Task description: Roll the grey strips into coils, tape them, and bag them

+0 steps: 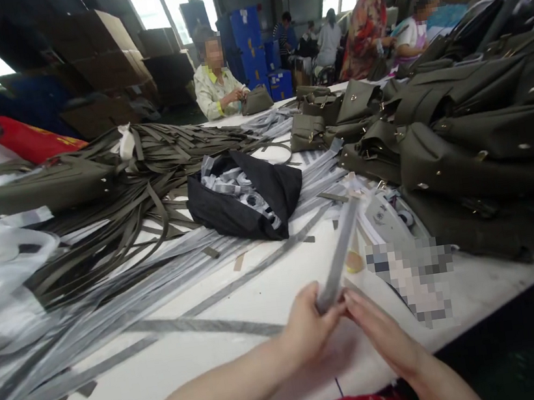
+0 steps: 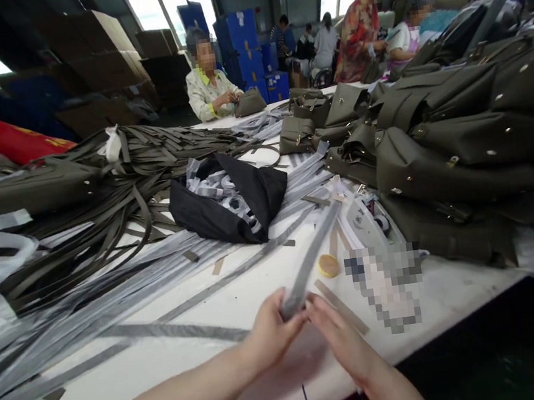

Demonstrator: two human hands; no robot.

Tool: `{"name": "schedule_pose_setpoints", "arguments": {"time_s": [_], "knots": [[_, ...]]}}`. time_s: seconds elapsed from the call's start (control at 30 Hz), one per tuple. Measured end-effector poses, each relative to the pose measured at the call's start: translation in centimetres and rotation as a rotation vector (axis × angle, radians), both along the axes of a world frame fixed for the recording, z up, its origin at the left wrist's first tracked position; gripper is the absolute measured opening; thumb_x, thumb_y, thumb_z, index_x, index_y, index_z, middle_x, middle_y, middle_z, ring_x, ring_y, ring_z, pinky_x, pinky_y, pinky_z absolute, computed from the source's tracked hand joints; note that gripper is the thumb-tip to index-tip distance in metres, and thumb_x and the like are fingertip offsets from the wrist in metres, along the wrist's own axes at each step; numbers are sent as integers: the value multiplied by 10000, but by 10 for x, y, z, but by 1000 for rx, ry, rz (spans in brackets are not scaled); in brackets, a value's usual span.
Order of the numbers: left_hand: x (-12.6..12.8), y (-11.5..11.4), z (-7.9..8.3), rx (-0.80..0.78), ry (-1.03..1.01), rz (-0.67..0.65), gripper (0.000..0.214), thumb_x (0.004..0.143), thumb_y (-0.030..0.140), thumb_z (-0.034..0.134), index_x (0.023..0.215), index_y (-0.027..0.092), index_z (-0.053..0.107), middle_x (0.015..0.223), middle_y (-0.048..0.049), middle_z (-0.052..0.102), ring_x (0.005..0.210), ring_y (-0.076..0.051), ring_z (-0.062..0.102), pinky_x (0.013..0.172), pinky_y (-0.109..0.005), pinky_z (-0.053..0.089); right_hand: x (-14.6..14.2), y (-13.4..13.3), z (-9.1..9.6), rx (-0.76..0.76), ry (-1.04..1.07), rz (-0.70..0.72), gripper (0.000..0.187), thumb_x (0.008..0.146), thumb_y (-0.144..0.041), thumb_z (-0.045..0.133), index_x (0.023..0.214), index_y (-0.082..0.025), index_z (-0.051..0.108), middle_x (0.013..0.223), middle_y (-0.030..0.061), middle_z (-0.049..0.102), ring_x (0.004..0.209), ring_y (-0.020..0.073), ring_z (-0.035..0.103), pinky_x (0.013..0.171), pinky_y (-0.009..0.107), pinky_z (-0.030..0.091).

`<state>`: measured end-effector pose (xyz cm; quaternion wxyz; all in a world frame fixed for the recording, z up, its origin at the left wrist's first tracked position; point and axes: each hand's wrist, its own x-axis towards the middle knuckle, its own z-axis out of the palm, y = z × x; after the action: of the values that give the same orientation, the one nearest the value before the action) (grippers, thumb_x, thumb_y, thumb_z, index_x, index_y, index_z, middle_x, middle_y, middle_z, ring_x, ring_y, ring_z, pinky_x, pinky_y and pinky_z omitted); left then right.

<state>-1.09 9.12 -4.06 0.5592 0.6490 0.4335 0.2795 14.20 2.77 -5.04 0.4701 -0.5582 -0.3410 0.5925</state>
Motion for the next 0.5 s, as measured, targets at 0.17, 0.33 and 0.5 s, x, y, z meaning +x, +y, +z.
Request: {"name": "schedule_pose_setpoints", "arguments": {"time_s": [0.17,0.33,0.5], "knots": [[9,-30,9,-103,-140,-216,495,844,611,526,976,147,637,977,-92,661,930,-212,573,918,-344,435,11,-7,26,42,242,-129,384,880,-563,581,874,-186,655,669,20,702,665,182,678,700,308,538],[28,20,37,-746,-664,-248,579,871,661,431,971,128,635,1072,-151,675,1035,-256,631,971,-393,424,48,-45,49,-238,389,579,404,916,-570,513,848,-172,534,430,-48,577,236,65,429,340,157,367],[50,38,49,-754,-743,-78,337,888,454,576,739,154,556,858,-81,720,812,-190,678,862,-330,479,133,-121,50,-342,99,597,585,685,-740,652,863,-194,541,547,31,674,354,125,582,344,168,401]]}}
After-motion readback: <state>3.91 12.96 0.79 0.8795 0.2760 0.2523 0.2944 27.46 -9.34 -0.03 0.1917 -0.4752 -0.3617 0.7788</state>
